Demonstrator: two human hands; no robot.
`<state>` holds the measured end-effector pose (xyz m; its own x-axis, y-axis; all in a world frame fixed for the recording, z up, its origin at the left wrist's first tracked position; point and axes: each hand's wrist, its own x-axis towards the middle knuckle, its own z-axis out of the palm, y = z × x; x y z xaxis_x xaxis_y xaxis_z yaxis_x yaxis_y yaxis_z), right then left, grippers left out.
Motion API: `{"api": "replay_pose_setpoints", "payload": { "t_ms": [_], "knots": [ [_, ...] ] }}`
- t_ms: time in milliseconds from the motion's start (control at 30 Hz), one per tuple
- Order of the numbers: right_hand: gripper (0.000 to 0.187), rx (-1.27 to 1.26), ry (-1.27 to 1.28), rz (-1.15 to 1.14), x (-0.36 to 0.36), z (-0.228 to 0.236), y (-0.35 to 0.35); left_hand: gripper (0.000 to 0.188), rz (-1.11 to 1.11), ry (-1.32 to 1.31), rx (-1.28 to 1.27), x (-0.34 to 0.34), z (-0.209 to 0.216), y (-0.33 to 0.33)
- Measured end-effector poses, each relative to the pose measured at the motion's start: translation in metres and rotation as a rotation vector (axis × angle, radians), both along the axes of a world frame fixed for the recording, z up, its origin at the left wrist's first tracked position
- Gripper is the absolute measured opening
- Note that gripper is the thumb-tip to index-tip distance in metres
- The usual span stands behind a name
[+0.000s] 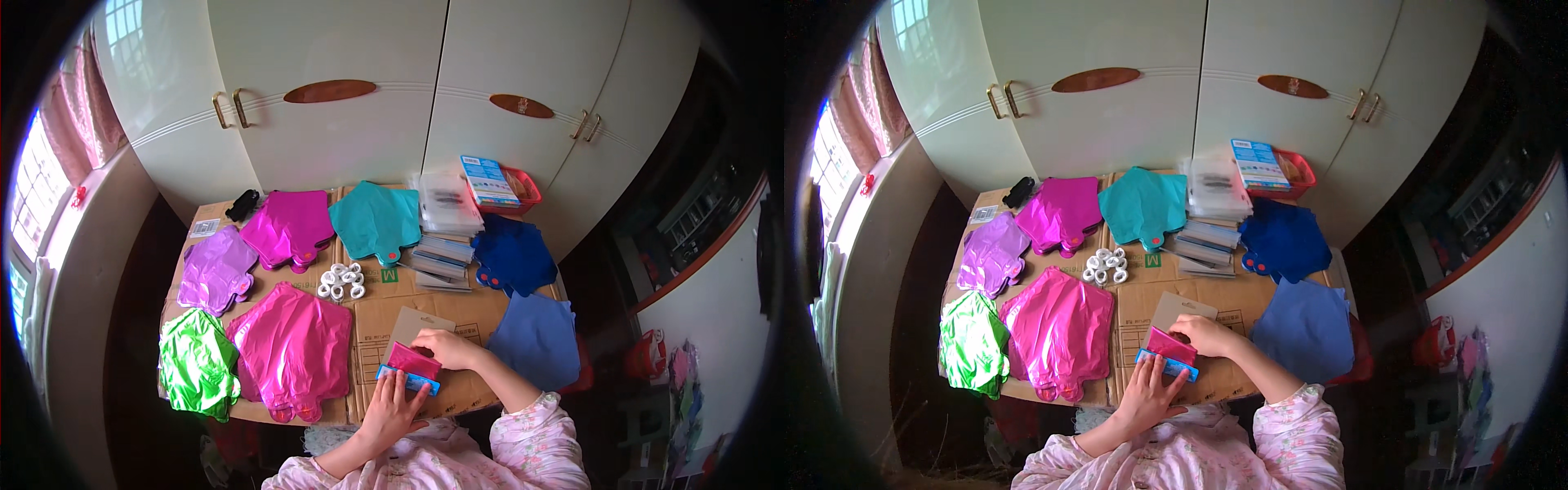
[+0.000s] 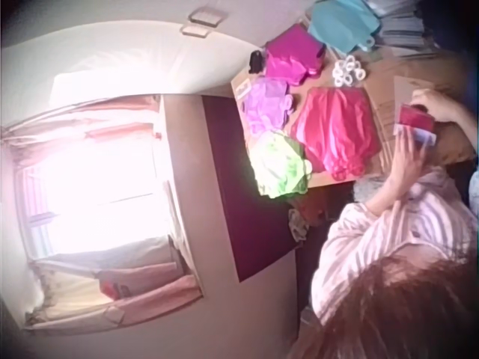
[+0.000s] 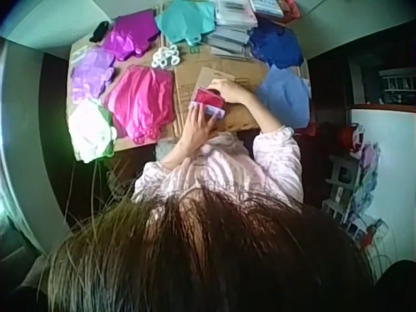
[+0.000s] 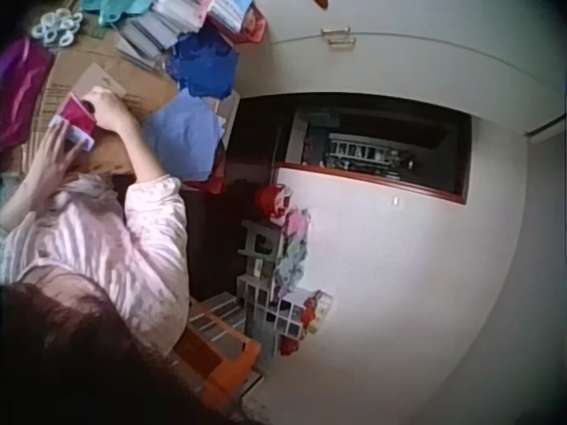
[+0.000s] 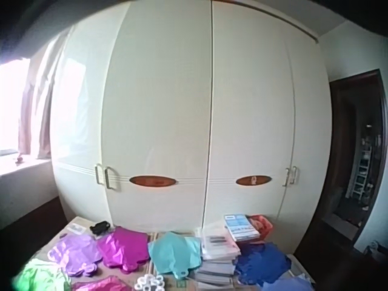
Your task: Folding small colorful cloth or plastic items and placing them onto paper backing cards for packaging.
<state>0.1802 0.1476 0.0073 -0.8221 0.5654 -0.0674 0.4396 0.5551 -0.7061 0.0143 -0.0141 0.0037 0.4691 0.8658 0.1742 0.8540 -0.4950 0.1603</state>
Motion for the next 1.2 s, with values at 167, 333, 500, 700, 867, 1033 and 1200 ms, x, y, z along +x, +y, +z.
{"api": "replay_pose_setpoints", "payload": {
  "t_ms": [167,333,500,700,867,1033,1200],
  "knots": [
    [0.025,-0.233,0.058,-0.045,0.008,0.014,-0.003,0.075,0.002,0.002,0.0,0.0,-0.002,-0.001],
    [0.028,-0.516,0.075,-0.256,0.008,-0.002,0.004,0.076,-0.002,0.019,-0.003,0.0,0.0,0.0],
    [0.028,-0.472,0.069,-0.188,0.001,0.002,0.002,0.076,0.001,0.0,0.002,0.0,-0.001,0.0],
    [0.026,-0.568,-0.039,-0.235,-0.006,0.006,0.003,0.075,-0.001,0.005,0.004,0.0,0.001,0.0],
    [0.023,-0.592,-0.011,-0.196,-0.004,-0.001,0.004,0.075,-0.005,-0.006,0.005,0.0,-0.001,0.0],
    [0.022,-0.42,-0.017,-0.207,-0.006,0.02,-0.008,0.075,-0.008,-0.011,0.003,-0.001,-0.003,0.0],
    [0.022,-0.599,0.158,-0.264,0.0,-0.007,-0.009,0.075,-0.007,-0.01,0.003,0.0,-0.002,0.0]
  ]
}}
